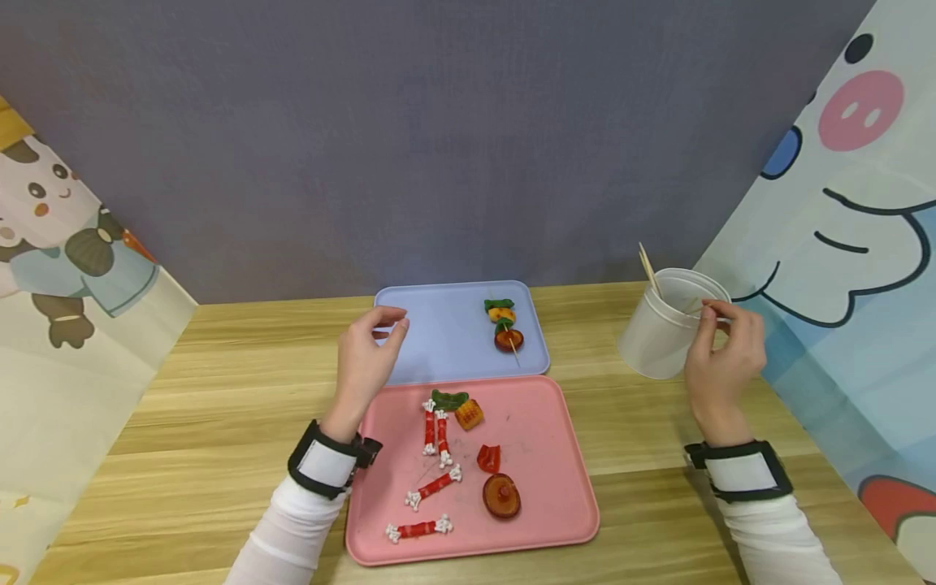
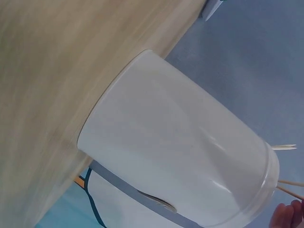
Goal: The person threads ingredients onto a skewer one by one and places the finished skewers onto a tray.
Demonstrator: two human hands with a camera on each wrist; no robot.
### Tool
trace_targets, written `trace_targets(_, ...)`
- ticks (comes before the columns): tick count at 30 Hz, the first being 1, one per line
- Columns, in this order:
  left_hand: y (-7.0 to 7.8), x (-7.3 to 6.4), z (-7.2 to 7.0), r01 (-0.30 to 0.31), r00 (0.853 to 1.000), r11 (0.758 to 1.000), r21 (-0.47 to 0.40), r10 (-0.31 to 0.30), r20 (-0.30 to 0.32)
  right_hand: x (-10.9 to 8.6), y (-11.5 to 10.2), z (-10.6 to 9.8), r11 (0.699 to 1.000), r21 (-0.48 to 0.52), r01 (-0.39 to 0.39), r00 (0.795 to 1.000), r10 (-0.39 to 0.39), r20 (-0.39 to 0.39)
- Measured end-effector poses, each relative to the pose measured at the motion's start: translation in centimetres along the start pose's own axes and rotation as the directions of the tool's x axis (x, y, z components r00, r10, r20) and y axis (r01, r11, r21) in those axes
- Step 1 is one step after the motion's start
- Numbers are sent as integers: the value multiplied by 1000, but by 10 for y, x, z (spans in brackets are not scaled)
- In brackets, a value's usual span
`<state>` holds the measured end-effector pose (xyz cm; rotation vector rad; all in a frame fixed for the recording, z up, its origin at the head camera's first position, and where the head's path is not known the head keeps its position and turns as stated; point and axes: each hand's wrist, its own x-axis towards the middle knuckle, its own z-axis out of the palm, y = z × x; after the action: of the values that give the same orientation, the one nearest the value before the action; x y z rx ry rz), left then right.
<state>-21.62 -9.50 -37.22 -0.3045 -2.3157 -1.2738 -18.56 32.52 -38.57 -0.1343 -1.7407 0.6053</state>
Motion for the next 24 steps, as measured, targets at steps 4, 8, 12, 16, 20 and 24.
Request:
trace_targets(4,0,1,-1,17,1000,1000,-4,-17,-1,6,-10,-3,1000,-1,-24,1000,24,-12)
trace_targets(8,0,2,-1,18,1000,1000,-8,-18,-14,15,-28,-8,999,29,-46,997,47,-68)
trace_targets(12,2,3,0,-4,1000,1000,-11,3,-11,24,-43,-13,994,102,-49,988,63,-139)
trace_targets(16,3,2,1,-22,1000,1000,-13,22,-2,30,-48,-19,978,197,-62,978,99,-184)
trace_targets(20,5,3,3,-26,1000,1000,-17,26,-13,34,-53,-25,958,281,-64,967,129,-218)
trace_targets(24,5,4,5,-34,999,999,-24,34,-17,37,-59,-31,943,328,-62,958,149,-246)
